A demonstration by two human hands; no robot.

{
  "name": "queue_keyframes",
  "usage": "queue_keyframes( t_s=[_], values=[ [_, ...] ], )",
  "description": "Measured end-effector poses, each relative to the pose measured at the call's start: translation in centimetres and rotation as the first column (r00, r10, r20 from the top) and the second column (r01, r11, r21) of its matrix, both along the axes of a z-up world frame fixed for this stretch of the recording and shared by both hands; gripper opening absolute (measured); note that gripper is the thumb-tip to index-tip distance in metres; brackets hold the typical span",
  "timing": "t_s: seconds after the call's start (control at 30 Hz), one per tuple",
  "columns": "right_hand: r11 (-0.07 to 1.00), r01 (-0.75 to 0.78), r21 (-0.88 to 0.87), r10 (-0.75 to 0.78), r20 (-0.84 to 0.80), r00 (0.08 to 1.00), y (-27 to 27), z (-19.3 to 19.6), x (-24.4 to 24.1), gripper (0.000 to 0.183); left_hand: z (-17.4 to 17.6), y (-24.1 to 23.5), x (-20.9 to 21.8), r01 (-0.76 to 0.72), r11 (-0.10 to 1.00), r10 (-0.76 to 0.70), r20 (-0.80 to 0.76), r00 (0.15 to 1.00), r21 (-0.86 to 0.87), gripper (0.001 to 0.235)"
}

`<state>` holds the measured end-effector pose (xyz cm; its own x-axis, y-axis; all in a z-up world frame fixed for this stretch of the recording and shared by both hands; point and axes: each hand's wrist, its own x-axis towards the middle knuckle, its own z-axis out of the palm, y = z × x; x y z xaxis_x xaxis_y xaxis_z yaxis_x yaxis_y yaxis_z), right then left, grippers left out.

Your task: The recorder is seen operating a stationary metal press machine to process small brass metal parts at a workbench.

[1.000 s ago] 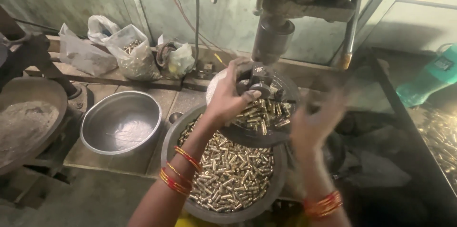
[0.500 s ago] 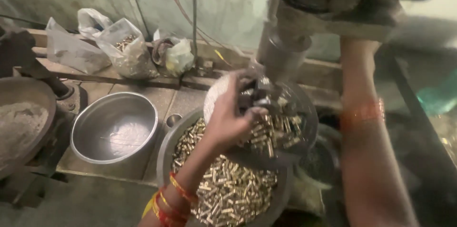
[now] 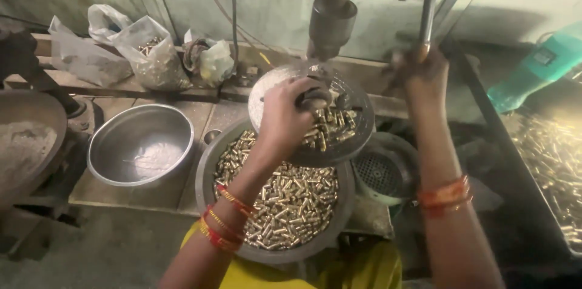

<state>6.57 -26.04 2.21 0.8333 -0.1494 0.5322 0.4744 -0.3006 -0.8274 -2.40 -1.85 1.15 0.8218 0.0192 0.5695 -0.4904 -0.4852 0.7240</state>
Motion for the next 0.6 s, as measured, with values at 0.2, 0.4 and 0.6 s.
queue_keyframes(
  t_s=[0.2,0.4,0.6],
  values=[
    [0.998,0.009,-0.065,-0.005,0.061,0.998,2.3,-5.1,-7.3,0.028,0.3,1.4,-3.0,0.046,0.942,-0.197,-0.435,0.878,-0.333,0.030],
    [0.911,0.143,-0.386,-0.124,0.074,0.989,7.2,-6.0,-8.1,0.025,-1.2,2.4,-4.0,-0.141,0.893,-0.052,-0.408,0.911,-0.428,0.029],
    [0.855,0.154,-0.496,-0.121,0.099,0.988,11.2,-5.6,-9.3,0.030,-7.0,1.6,-1.3,-0.124,0.702,0.212,0.039,0.977,-0.702,0.015]
  ],
)
